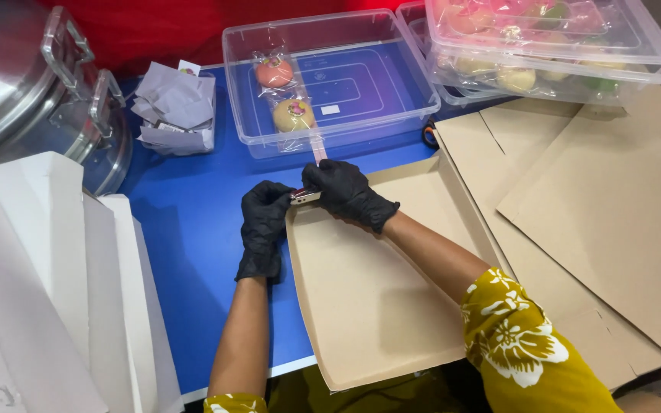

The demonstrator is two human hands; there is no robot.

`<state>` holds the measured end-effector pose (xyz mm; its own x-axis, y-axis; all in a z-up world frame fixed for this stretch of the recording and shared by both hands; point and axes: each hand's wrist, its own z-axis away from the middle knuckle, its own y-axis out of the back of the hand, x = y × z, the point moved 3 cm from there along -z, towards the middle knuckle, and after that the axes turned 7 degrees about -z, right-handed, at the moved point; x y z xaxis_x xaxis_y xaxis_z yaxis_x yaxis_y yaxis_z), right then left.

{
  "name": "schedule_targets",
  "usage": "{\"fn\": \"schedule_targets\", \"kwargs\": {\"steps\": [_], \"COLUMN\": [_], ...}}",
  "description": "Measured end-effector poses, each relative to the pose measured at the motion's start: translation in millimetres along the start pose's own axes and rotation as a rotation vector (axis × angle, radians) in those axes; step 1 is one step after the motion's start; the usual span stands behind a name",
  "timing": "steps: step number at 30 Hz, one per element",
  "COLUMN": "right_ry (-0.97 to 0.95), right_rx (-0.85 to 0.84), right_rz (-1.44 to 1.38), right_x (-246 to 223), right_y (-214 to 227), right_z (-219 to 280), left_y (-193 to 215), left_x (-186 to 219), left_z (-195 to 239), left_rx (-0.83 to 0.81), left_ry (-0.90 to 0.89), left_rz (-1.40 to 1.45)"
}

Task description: Assembling cardboard boxes by folding pre-scored sheets and stapling the corners to secure the shape.

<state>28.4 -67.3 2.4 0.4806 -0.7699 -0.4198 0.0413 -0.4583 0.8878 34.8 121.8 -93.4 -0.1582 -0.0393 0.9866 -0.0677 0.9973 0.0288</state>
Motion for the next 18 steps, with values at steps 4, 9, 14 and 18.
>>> {"fn": "schedule_targets", "kwargs": {"steps": [4, 9, 14, 18], "right_ry": [-0.032, -0.002, 0.332, 0.141], "right_rx": [0.015, 0.020, 0.244, -0.202], "right_rz": [0.009, -0.093, 0.229, -0.049], "right_x": [-4.0, -7.9, -13.0, -23.4], "right_y": [1.7, 6.3, 10.6, -5.9], "right_z": [0.9, 3.1, 28.8, 51.5], "left_y": [7.0, 8.2, 6.4, 3.4], "left_x": [8.2, 10.2, 12.8, 1.9], "left_z": [-1.9, -0.4, -0.8, -0.3], "left_rx": [-0.106, -0.094, -0.073, 0.004], "left_ry": [-0.074, 0.061, 0.041, 0.034], "left_rz": [0.000, 0.001, 0.001, 0.010]}}
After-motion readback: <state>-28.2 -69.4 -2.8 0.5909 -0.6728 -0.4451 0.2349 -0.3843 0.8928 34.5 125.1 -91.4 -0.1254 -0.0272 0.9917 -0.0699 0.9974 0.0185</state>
